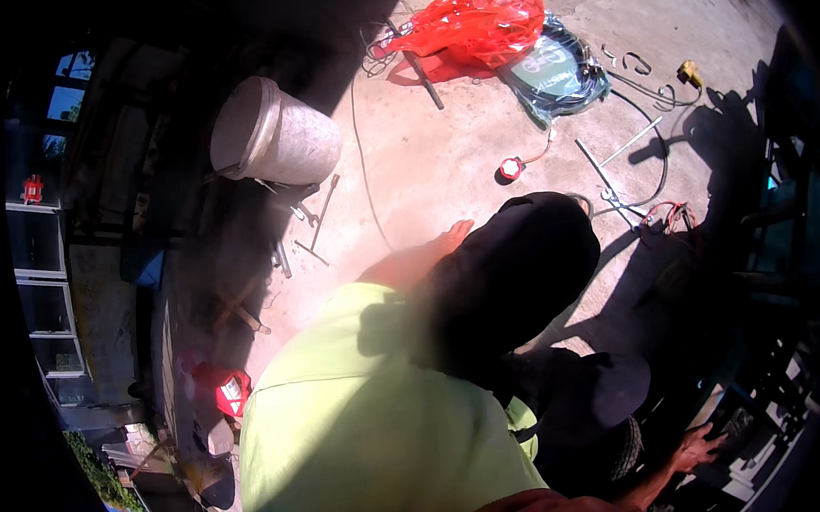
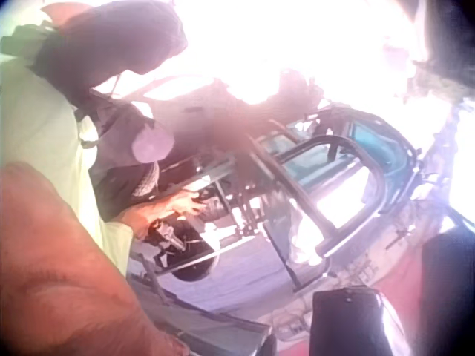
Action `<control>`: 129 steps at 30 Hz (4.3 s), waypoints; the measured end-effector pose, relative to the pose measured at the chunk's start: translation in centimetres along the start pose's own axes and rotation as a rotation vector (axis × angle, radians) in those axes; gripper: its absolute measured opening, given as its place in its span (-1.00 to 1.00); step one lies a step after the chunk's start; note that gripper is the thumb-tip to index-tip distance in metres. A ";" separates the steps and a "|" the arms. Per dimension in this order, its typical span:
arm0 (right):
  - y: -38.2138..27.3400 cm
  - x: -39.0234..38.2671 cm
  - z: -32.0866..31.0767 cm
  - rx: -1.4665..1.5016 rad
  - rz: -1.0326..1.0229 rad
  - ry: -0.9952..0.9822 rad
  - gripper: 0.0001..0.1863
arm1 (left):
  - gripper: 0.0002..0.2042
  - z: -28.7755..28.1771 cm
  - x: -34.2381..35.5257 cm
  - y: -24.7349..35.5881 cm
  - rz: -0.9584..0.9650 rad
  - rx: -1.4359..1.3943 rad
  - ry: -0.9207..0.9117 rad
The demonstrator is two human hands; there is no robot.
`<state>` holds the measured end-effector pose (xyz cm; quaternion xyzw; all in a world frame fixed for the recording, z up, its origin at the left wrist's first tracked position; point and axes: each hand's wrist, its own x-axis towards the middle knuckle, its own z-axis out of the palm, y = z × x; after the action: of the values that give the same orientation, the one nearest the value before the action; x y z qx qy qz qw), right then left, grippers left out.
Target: The person works on the internal components of a small blue vehicle, using a socket wrench to tighten bolts and handling various electrical parts and wires.
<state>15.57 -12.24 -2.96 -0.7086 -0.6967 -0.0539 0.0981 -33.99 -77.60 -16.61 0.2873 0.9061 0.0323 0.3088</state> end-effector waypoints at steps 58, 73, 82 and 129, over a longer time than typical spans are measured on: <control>-10.4 -1.3 -4.6 -0.030 0.263 0.053 -0.21 | -0.31 -61.3 37.6 77.9 1.413 -0.824 -0.532; -11.3 -0.9 -5.8 -0.038 0.353 -0.031 -0.29 | -0.52 -69.0 13.8 84.4 2.370 -0.642 -0.165; -10.0 -1.8 -5.3 0.083 0.312 0.038 -0.34 | -0.63 -67.0 9.1 86.8 2.460 -0.767 -0.277; -11.5 -1.1 -6.3 -0.006 0.255 -0.037 -0.37 | -0.41 -63.0 23.3 83.2 1.934 -0.732 -0.219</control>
<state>4.48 -14.60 3.71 -0.7926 -0.6025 -0.0299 0.0889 -43.72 11.79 41.27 0.7814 0.1910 0.5129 0.2999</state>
